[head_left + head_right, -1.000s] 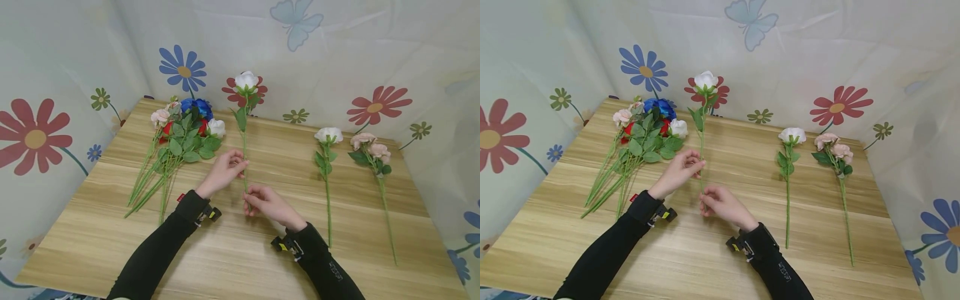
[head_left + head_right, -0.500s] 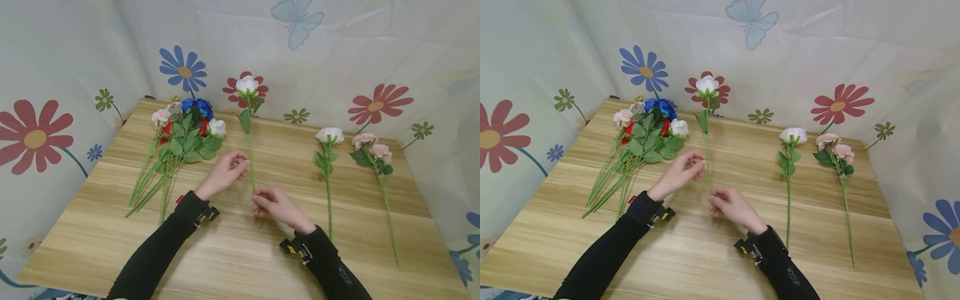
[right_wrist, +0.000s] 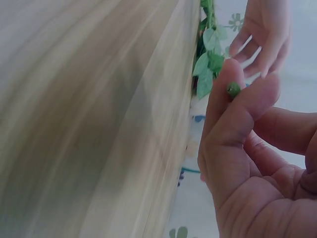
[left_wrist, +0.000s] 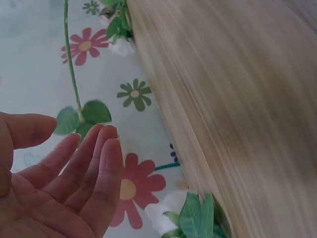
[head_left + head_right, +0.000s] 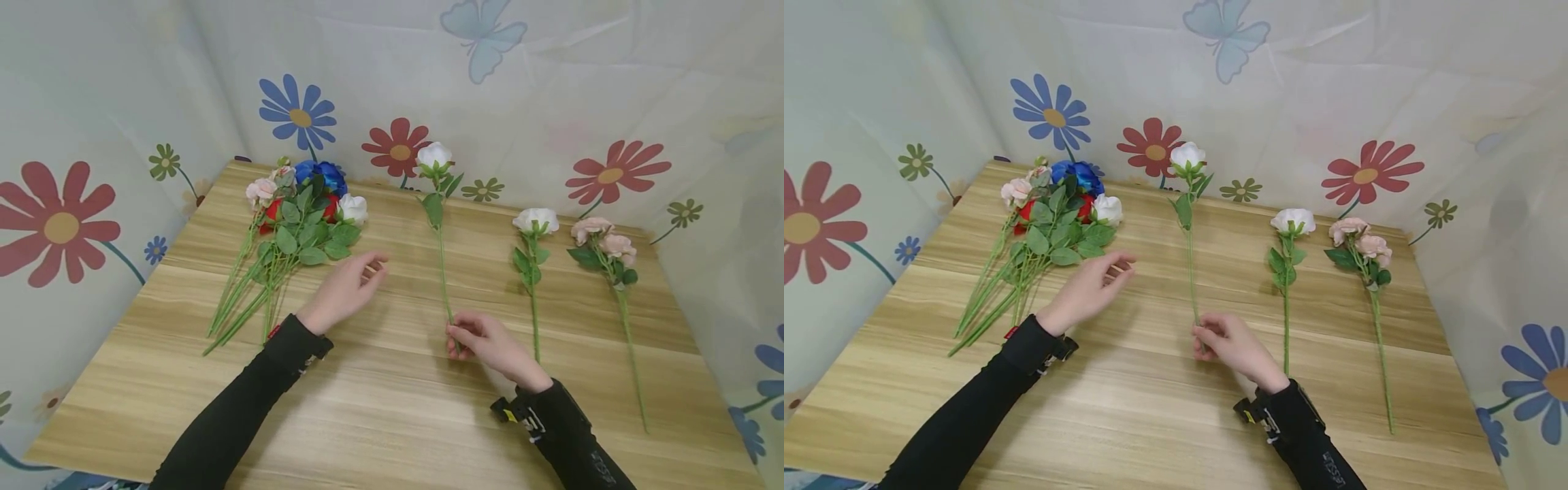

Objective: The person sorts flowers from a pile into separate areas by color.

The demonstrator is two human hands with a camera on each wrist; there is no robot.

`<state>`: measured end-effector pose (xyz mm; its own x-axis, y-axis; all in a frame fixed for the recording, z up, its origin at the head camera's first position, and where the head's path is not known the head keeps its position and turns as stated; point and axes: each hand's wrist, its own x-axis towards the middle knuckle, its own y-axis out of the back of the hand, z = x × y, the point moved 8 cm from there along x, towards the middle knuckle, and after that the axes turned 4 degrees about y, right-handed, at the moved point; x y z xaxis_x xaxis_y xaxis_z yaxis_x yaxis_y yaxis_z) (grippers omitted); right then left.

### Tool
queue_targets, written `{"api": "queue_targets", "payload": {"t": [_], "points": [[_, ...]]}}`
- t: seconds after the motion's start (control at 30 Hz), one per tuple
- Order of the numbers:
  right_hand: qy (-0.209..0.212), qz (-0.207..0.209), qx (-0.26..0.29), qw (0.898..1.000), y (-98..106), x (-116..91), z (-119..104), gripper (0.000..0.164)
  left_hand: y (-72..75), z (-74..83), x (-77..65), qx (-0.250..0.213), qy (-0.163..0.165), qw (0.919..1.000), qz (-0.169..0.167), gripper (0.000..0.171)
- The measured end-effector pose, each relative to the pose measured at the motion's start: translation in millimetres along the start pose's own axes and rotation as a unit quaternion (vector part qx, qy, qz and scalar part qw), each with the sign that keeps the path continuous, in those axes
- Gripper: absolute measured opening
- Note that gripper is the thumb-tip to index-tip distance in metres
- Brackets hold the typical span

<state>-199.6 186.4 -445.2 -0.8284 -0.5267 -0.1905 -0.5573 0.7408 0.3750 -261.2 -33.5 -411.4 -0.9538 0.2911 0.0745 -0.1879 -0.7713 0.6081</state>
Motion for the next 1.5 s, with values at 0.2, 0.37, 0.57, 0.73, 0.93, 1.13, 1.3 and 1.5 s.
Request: {"api": "queue_targets", "payload": {"t": [0.2, 0.37, 0.57, 0.73, 0.93, 1.13, 1.3, 1.5], "points": [[-0.014, 0.019, -0.022, 0.999, 16, -14, 11, 0.025, 14.1, -0.9, -10.0, 0.053, -0.015, 0.9984, 0.012, 0.032], [-0.022, 0.029, -0.033, 0.999, 30, -28, 17, 0.024, 20.2, 1.2, -16.1, 0.076, -0.022, 0.9967, 0.014, 0.028], [-0.036, 0.029, -0.044, 0.998, 46, -46, 22, 0.025, 22.0, 1.6, -19.1, 0.083, -0.03, 0.996, 0.013, 0.027], [-0.054, 0.046, -0.076, 0.995, 63, -61, 33, 0.024, 25.1, -1.2, -20.8, 0.091, -0.033, 0.9952, 0.015, 0.028], [-0.059, 0.061, -0.116, 0.99, 80, -78, 43, 0.023, 29.9, -5.2, -23.8, 0.095, -0.028, 0.9949, 0.019, 0.029], [-0.082, 0.076, -0.166, 0.98, 89, -93, 51, 0.022, 30.5, -6.5, -23.0, 0.098, -0.024, 0.9948, 0.018, 0.028], [-0.082, 0.085, -0.2, 0.973, 94, -102, 56, 0.021, 30.2, -6.2, -22.6, 0.096, -0.023, 0.995, 0.015, 0.027], [-0.105, 0.082, -0.23, 0.964, 99, -108, 67, 0.02, 29.7, -6.0, -24.0, 0.097, -0.021, 0.995, 0.014, 0.026]]}}
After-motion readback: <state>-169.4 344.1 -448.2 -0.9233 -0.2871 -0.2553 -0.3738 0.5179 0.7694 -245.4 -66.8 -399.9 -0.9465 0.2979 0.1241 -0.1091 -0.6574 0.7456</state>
